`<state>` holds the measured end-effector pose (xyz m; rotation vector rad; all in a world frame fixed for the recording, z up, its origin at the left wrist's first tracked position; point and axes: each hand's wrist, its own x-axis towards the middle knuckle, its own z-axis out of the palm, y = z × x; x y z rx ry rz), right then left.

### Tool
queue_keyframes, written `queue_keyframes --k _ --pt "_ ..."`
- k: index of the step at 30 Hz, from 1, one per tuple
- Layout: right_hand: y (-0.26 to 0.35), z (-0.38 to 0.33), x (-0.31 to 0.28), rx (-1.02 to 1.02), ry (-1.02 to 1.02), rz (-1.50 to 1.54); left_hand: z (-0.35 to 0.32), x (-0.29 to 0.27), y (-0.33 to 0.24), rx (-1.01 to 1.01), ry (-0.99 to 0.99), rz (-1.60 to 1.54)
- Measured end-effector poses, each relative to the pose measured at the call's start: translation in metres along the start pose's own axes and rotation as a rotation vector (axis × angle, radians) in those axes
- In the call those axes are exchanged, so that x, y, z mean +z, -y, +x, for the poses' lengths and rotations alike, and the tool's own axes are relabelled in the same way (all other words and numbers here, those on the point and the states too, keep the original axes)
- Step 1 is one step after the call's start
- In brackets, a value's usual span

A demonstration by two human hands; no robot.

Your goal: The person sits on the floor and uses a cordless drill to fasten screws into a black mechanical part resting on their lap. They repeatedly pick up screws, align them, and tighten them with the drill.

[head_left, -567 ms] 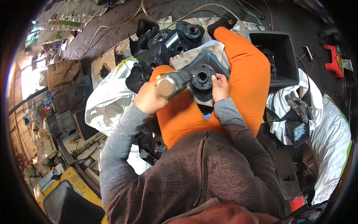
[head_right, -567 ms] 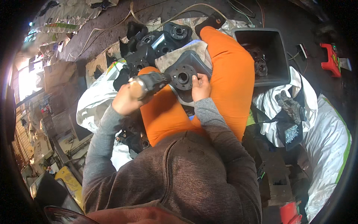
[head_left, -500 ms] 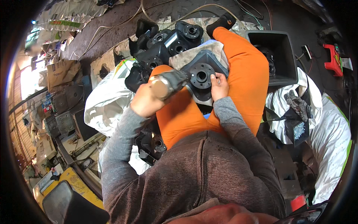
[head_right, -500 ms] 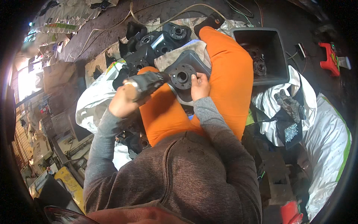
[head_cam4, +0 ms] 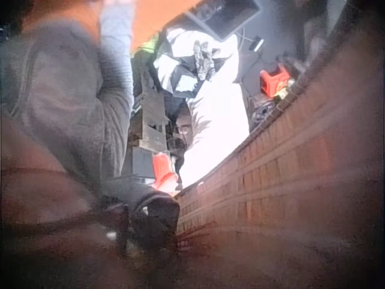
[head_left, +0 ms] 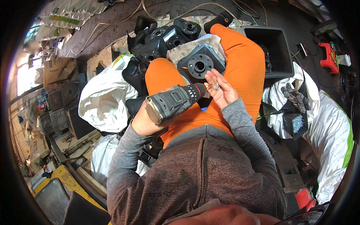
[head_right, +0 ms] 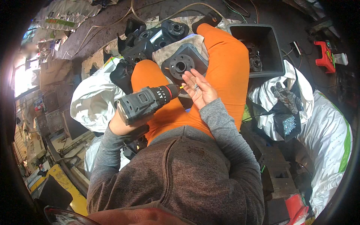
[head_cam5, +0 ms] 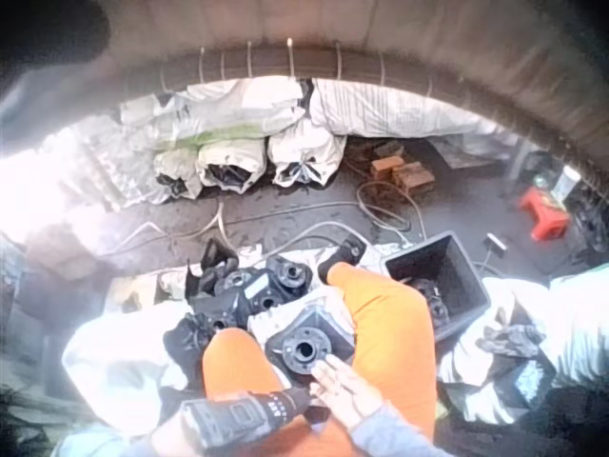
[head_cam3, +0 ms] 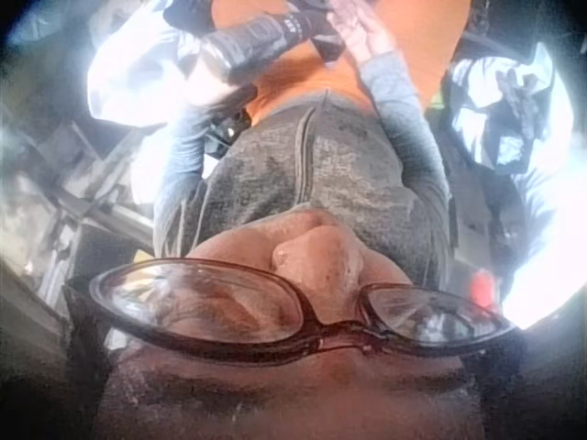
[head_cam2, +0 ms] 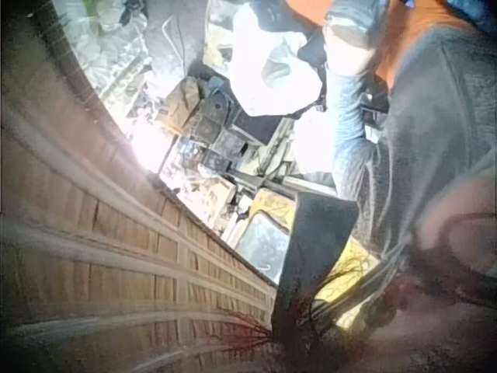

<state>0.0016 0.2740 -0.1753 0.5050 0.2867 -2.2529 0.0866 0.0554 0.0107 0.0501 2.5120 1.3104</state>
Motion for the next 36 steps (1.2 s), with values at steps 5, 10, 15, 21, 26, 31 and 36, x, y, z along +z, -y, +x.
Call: queue_keyframes --k 5,10,15,21,26,31,36 --pt "-0.010 0.000 0.009 -0.011 -0.070 0.033 0.000 0.004 -0.006 -0.018 0.001 0.005" --pt "-0.011 -0.001 0.017 -0.006 -0.110 0.071 0.003 0.007 -0.004 -0.031 0.038 0.046" --pt "-0.013 -0.001 0.025 0.002 -0.183 0.022 0.000 0.010 -0.004 -0.092 0.012 0.025" --pt "-0.021 0.001 0.024 0.021 -0.236 0.042 -0.003 0.008 -0.004 -0.117 0.014 0.024" --pt "-0.025 0.002 0.020 0.027 -0.245 0.072 -0.006 0.008 -0.004 -0.107 0.018 0.063" --pt "-0.027 0.003 0.025 0.051 -0.277 0.057 -0.006 0.006 -0.006 -0.101 0.026 0.153" --pt "-0.032 0.001 0.026 0.066 -0.326 0.037 -0.010 0.011 -0.012 -0.091 0.090 0.273"
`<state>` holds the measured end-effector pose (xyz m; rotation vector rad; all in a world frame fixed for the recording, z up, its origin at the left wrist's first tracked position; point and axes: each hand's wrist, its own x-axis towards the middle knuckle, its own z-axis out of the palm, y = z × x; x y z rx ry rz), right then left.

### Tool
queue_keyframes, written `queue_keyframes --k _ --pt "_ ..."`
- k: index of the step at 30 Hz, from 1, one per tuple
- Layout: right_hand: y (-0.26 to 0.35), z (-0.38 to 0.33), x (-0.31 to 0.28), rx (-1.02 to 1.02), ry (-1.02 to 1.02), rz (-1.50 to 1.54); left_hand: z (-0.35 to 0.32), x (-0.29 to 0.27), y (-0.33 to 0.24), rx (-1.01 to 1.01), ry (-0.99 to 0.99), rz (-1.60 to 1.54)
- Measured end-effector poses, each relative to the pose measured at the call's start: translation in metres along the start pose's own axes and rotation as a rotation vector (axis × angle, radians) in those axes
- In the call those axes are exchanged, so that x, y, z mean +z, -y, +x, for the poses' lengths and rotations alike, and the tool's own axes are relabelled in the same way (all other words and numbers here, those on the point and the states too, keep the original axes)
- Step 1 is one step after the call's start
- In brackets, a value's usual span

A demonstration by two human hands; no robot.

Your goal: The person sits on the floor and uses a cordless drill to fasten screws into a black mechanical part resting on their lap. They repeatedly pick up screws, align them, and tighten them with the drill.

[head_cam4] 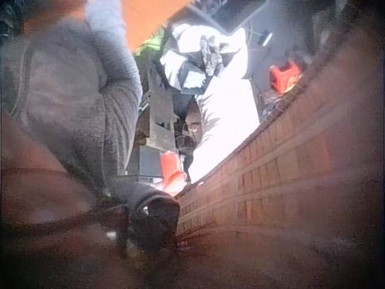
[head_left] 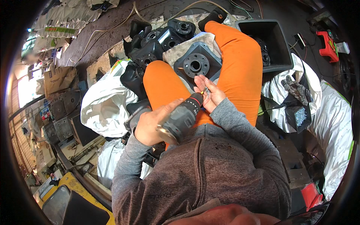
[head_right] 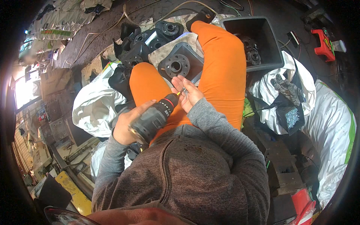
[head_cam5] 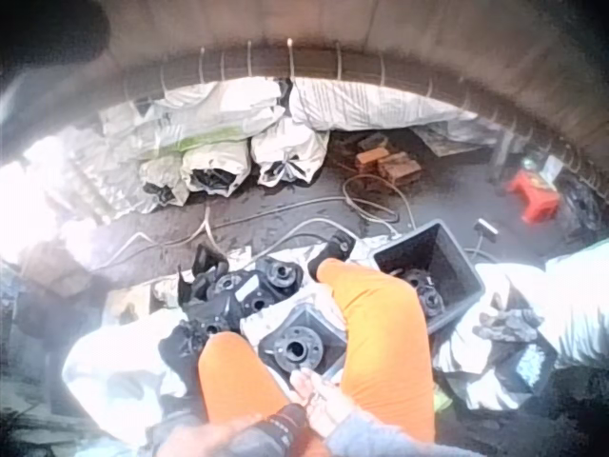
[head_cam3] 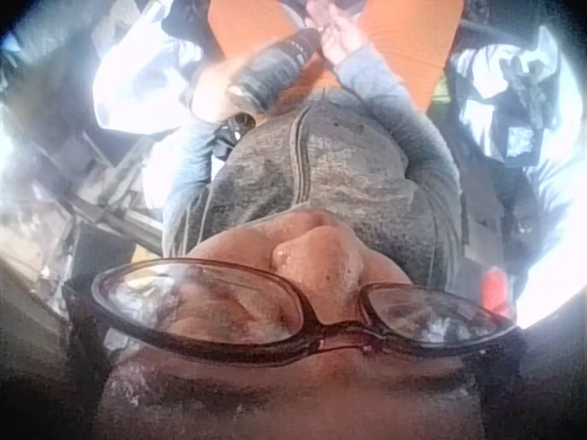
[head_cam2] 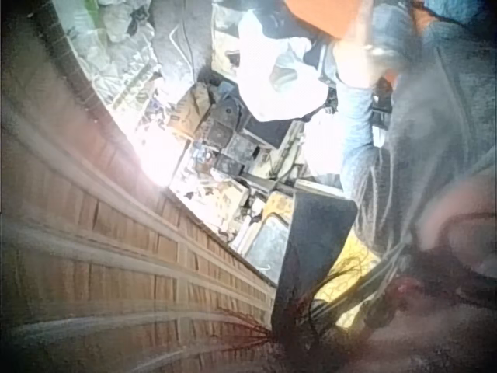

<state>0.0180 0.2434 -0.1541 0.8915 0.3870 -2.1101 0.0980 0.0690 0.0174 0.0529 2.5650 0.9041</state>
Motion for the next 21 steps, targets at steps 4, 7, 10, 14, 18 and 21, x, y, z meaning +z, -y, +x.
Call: queue_keyframes --k 4,7,10,14,18,21 --pt "-0.004 -0.001 -0.001 -0.049 0.032 -0.029 0.002 0.009 0.005 -0.024 -0.034 -0.023" --pt "-0.003 -0.003 -0.009 0.010 0.125 -0.035 0.002 0.017 0.021 0.053 -0.137 0.001" --pt "-0.003 -0.001 -0.027 0.007 -0.037 -0.209 0.002 0.008 0.033 0.125 -0.167 0.040" --pt "-0.012 0.016 -0.027 -0.062 -0.235 -0.314 0.012 -0.005 0.030 -0.100 -0.159 -0.171" --pt "-0.010 0.040 -0.013 -0.162 -0.348 -0.379 0.030 -0.014 0.031 -0.167 -0.124 -0.160" --pt "-0.007 0.053 -0.013 -0.201 -0.339 -0.429 0.041 -0.019 0.036 -0.172 -0.056 -0.096"
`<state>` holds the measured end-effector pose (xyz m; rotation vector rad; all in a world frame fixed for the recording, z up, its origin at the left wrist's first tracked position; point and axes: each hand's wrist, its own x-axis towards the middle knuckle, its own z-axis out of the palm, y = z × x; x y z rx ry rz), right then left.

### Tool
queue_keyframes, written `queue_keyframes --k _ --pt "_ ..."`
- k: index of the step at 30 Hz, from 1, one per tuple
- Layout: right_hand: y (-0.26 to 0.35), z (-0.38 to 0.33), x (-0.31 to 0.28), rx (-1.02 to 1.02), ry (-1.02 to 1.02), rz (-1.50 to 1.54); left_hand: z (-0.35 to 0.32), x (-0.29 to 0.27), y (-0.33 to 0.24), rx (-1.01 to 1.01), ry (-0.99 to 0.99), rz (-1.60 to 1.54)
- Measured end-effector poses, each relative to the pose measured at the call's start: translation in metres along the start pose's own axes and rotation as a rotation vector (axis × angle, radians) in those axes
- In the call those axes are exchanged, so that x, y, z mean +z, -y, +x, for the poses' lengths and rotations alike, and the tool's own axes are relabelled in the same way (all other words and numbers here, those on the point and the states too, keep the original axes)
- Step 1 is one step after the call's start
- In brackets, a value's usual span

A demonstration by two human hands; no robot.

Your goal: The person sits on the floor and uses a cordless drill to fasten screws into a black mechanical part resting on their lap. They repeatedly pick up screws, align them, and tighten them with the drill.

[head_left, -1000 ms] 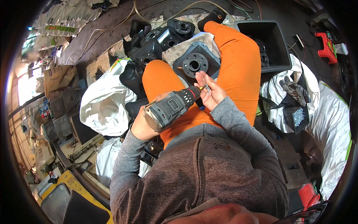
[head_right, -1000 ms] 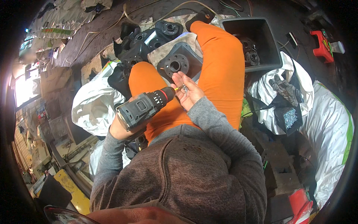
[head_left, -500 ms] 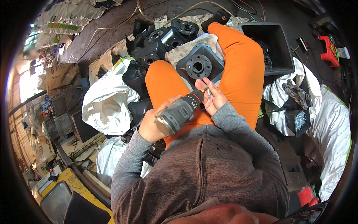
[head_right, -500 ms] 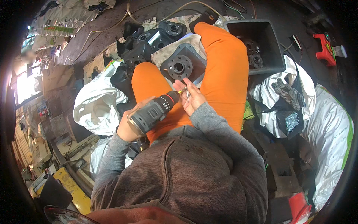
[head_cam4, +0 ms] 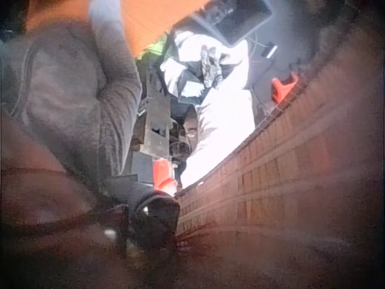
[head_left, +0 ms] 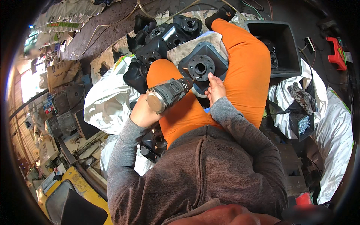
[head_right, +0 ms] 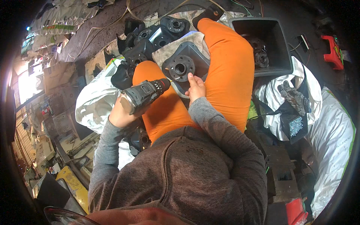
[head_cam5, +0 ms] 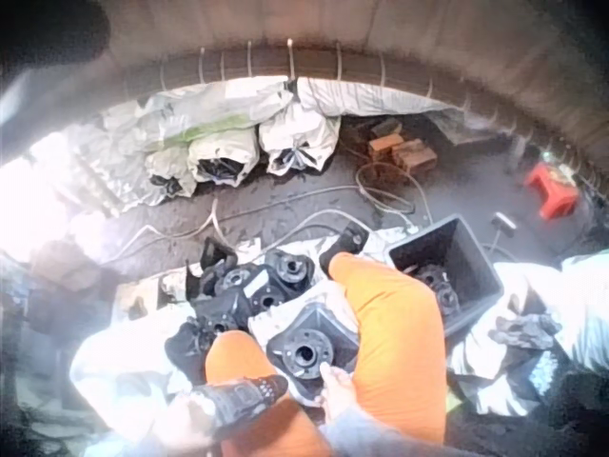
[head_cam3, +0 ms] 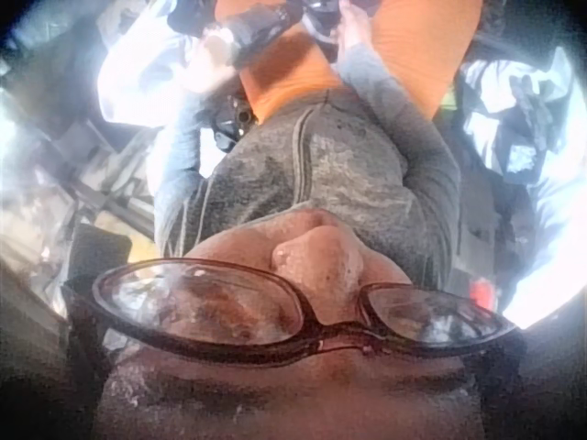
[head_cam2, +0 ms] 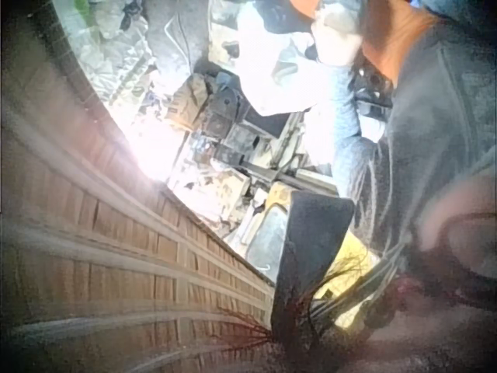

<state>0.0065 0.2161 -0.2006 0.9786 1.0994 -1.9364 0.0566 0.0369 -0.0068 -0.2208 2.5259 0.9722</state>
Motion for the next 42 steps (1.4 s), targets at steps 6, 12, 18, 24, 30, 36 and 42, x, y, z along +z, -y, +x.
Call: queue_keyframes --k 6,12,18,24,30,36,42 --pt "-0.004 0.009 -0.001 -0.028 0.018 -0.055 0.028 -0.013 -0.006 -0.030 0.163 0.134" --pt "-0.002 0.008 0.003 -0.047 -0.020 -0.092 0.060 -0.021 -0.037 -0.128 0.310 0.266" --pt "-0.009 0.010 0.001 -0.070 0.004 -0.104 0.052 -0.001 -0.030 -0.052 0.277 0.256" --pt "-0.010 0.007 -0.002 -0.083 0.024 -0.108 0.059 0.006 -0.041 -0.113 0.357 0.350" --pt "-0.002 0.004 0.003 -0.074 0.000 -0.109 0.053 0.005 -0.023 -0.145 0.287 0.169" --pt "0.000 0.014 -0.001 -0.075 0.002 -0.138 0.015 0.004 -0.041 0.070 0.121 0.100" --pt "0.013 -0.026 -0.038 0.222 0.334 0.347 -0.021 0.010 -0.038 0.133 0.089 0.026"
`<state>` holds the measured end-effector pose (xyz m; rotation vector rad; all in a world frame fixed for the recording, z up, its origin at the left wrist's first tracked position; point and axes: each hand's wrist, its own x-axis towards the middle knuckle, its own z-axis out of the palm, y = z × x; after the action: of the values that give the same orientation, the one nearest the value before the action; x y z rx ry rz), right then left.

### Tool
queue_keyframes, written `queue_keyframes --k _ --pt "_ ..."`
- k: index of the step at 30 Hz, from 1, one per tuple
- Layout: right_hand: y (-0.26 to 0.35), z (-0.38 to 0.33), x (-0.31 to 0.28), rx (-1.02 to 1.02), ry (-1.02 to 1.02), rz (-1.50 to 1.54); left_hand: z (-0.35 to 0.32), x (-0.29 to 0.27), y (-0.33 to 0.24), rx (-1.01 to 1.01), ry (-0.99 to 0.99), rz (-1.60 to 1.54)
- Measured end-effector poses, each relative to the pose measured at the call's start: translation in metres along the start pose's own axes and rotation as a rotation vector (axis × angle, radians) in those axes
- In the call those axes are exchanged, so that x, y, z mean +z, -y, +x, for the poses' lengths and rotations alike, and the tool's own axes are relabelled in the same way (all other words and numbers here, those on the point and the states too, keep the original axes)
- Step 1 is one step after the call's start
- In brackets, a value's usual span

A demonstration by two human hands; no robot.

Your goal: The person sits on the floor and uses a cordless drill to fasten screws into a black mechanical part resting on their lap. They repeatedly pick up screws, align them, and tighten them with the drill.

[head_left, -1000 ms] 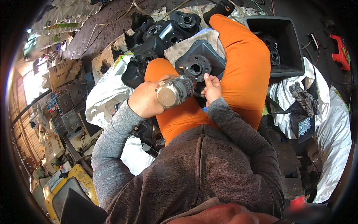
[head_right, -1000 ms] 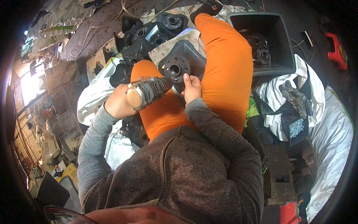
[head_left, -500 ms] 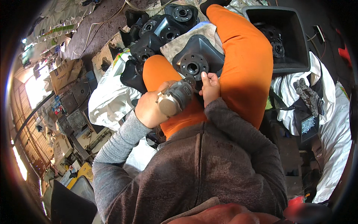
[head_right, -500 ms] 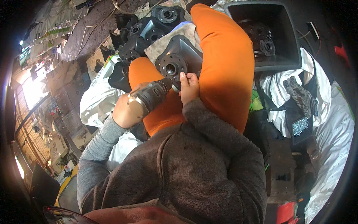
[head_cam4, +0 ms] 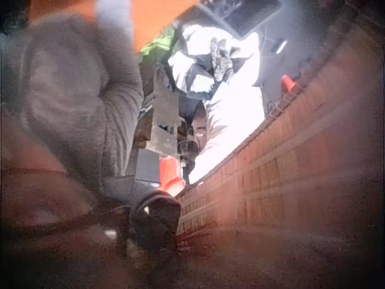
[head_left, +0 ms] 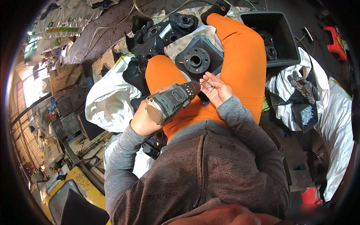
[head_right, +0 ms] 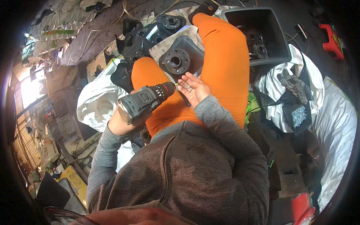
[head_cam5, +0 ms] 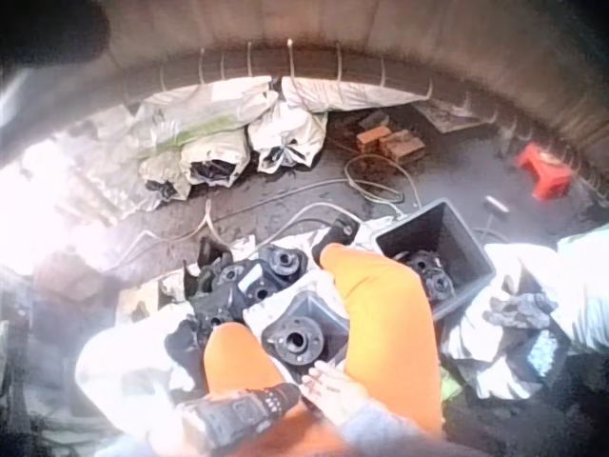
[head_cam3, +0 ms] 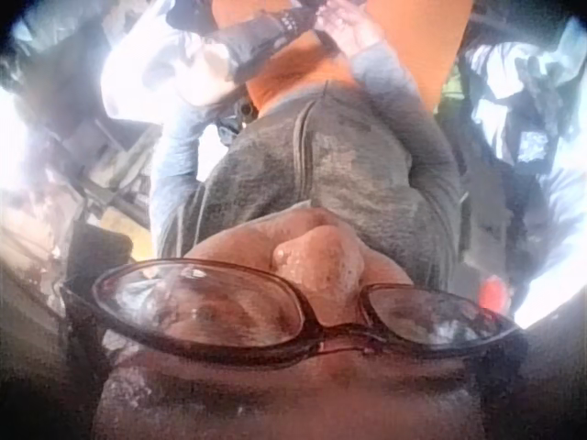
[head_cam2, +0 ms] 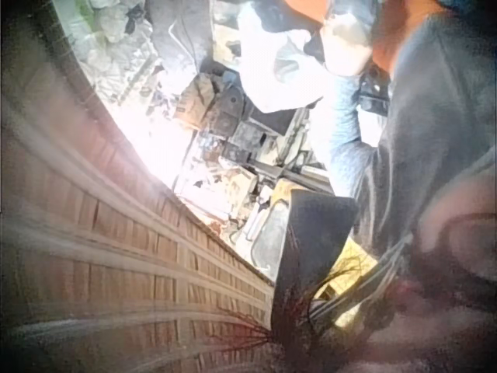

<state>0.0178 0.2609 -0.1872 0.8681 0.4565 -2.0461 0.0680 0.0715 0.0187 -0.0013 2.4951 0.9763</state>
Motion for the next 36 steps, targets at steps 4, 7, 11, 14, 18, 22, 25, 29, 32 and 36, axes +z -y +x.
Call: queue_keyframes --k 4,7,11,14,18,22,25,29,32,36 --pt "0.004 -0.016 0.010 -0.022 0.141 0.060 -0.010 0.007 -0.006 0.005 -0.023 -0.118" --pt "0.003 -0.018 0.012 -0.051 0.157 0.103 -0.014 0.008 -0.008 -0.004 -0.025 -0.130" --pt "0.002 -0.025 0.020 -0.037 0.139 0.133 -0.017 0.008 -0.006 -0.009 -0.016 -0.074" --pt "0.002 -0.027 0.023 -0.033 0.112 0.170 -0.015 0.007 -0.008 0.035 -0.010 0.008" --pt "0.000 -0.029 0.025 -0.024 0.052 0.170 -0.014 0.009 -0.009 -0.020 0.025 0.015" --pt "0.003 -0.027 0.024 -0.013 0.032 0.193 -0.012 0.008 -0.011 0.022 0.049 0.055" --pt "0.006 -0.027 0.032 0.022 -0.079 0.161 -0.007 0.005 -0.020 -0.027 0.159 0.293" --pt "0.005 -0.017 0.022 -0.004 0.027 0.154 0.002 0.000 -0.020 0.003 0.123 0.258" --pt "0.001 -0.012 0.014 -0.085 0.136 0.174 0.009 -0.001 -0.008 0.012 0.047 0.063" --pt "-0.005 -0.009 0.016 -0.091 0.002 0.208 0.016 -0.006 0.001 0.044 -0.068 -0.044"
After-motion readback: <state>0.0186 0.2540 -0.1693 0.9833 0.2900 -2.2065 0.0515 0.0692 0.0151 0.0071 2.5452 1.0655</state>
